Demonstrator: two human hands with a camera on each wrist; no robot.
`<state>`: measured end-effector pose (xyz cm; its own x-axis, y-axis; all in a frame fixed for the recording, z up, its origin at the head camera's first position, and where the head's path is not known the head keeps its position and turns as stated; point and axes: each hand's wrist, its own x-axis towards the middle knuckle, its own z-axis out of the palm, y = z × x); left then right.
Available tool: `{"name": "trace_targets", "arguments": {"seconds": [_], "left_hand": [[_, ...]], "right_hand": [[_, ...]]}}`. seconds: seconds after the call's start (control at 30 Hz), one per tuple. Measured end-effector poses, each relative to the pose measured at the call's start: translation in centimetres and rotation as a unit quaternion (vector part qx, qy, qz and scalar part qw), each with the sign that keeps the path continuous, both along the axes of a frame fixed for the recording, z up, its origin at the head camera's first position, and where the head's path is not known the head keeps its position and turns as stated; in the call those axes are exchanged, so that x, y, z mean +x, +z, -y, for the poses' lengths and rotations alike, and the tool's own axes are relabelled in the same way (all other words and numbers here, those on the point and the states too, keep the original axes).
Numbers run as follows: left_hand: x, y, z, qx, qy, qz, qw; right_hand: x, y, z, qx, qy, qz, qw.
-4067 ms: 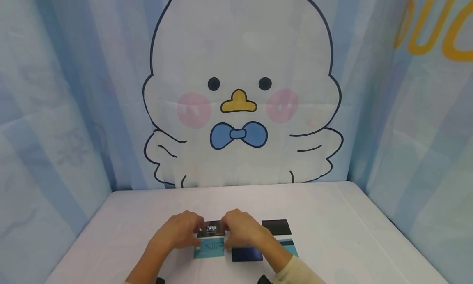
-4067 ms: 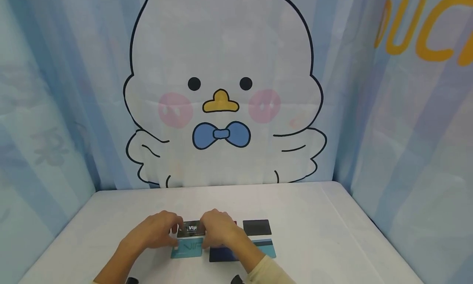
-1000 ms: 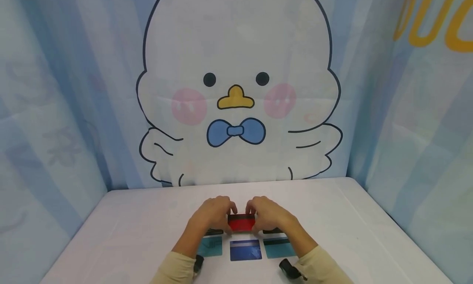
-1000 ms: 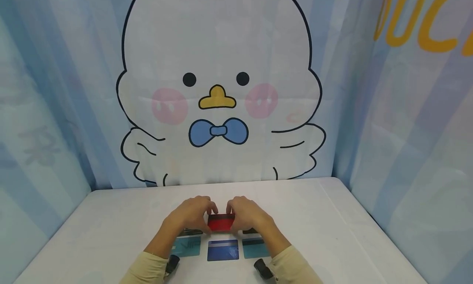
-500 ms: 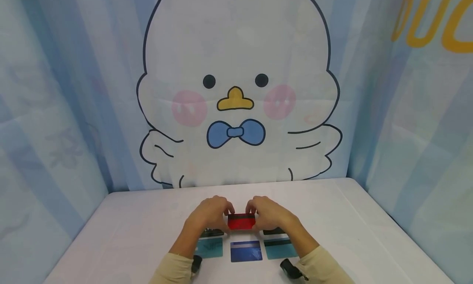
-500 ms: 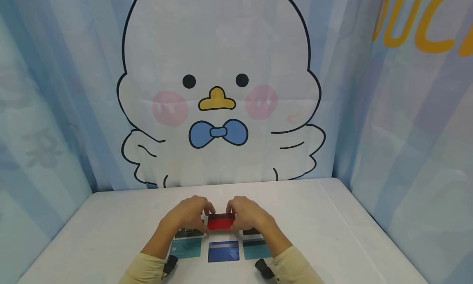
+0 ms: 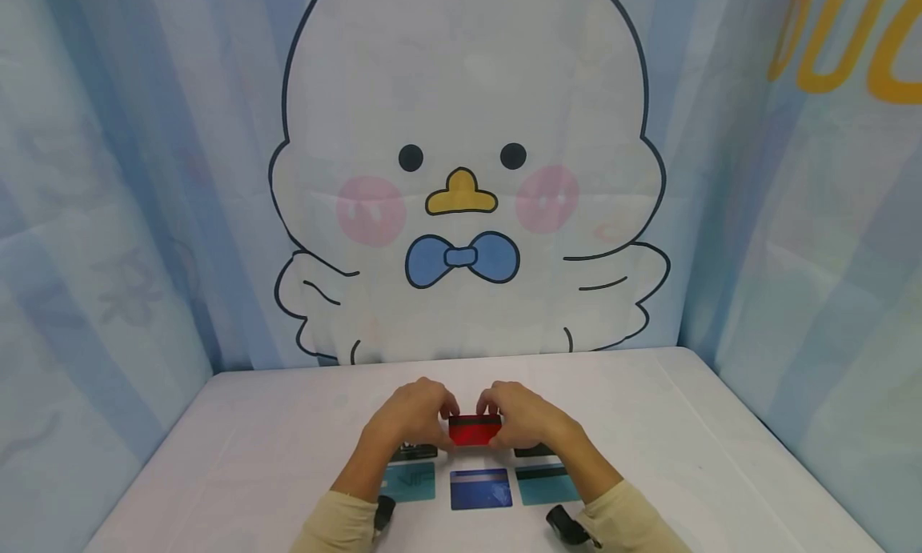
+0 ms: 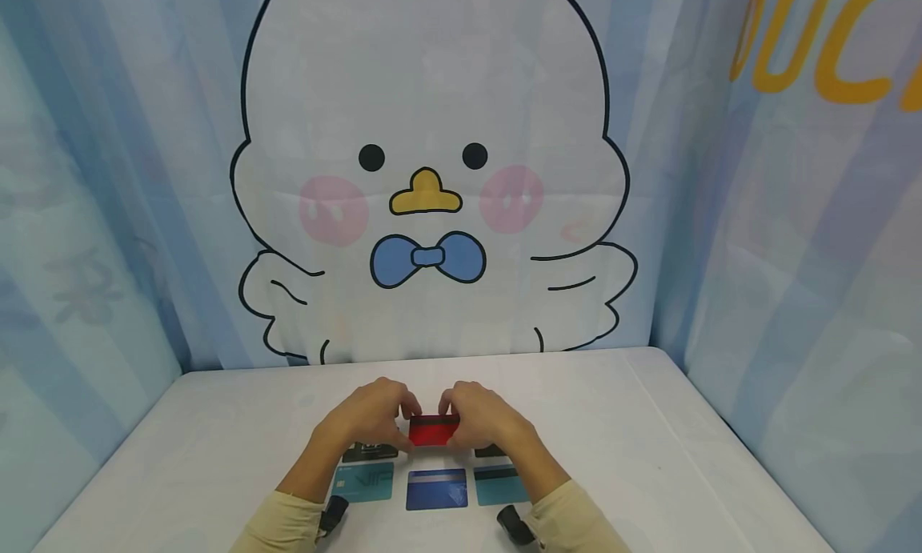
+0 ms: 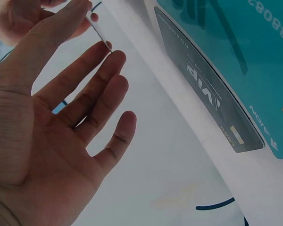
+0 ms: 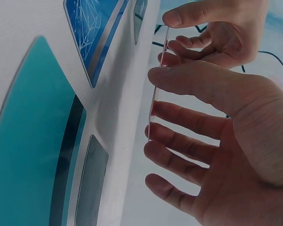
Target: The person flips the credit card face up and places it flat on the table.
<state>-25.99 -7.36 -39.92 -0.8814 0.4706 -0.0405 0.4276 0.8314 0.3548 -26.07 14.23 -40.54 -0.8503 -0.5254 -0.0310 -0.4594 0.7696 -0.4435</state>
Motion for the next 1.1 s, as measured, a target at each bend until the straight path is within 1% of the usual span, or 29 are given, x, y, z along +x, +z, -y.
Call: {"name": "trace_targets", "arguments": {"seconds": [0.33,0.47,0.6,0.8,1.1], "left_hand": [[-0.2,-0.26,-0.27,0.006,-0.012,-0.001,0.9999],[-0.26,-0.39,-0.41,0.014,-0.018,-0.006,0.9997],[-0.25,-0.48,-0.55,0.024,-0.016,-0.007,0.9995],[-0.2,-0.6,-0.6,0.029,-0.009,-0.009,0.9995],[-0.27,-0.55,-0.58,0.043,-0.016,-0.015,0.9988]], "right_hand": [[0.02,-0.27,0.27,-0.002,0.008,-0.012,0.9999],[-0.08,-0.39,0.35,-0.001,0.012,-0.019,0.9997],[-0.11,-0.55,0.33,0.002,0.01,-0.028,0.9995],[0.14,-0.67,0.47,-0.007,0.021,-0.038,0.999],[0.16,-0.77,0.58,-0.006,0.017,-0.047,0.9987]]}}
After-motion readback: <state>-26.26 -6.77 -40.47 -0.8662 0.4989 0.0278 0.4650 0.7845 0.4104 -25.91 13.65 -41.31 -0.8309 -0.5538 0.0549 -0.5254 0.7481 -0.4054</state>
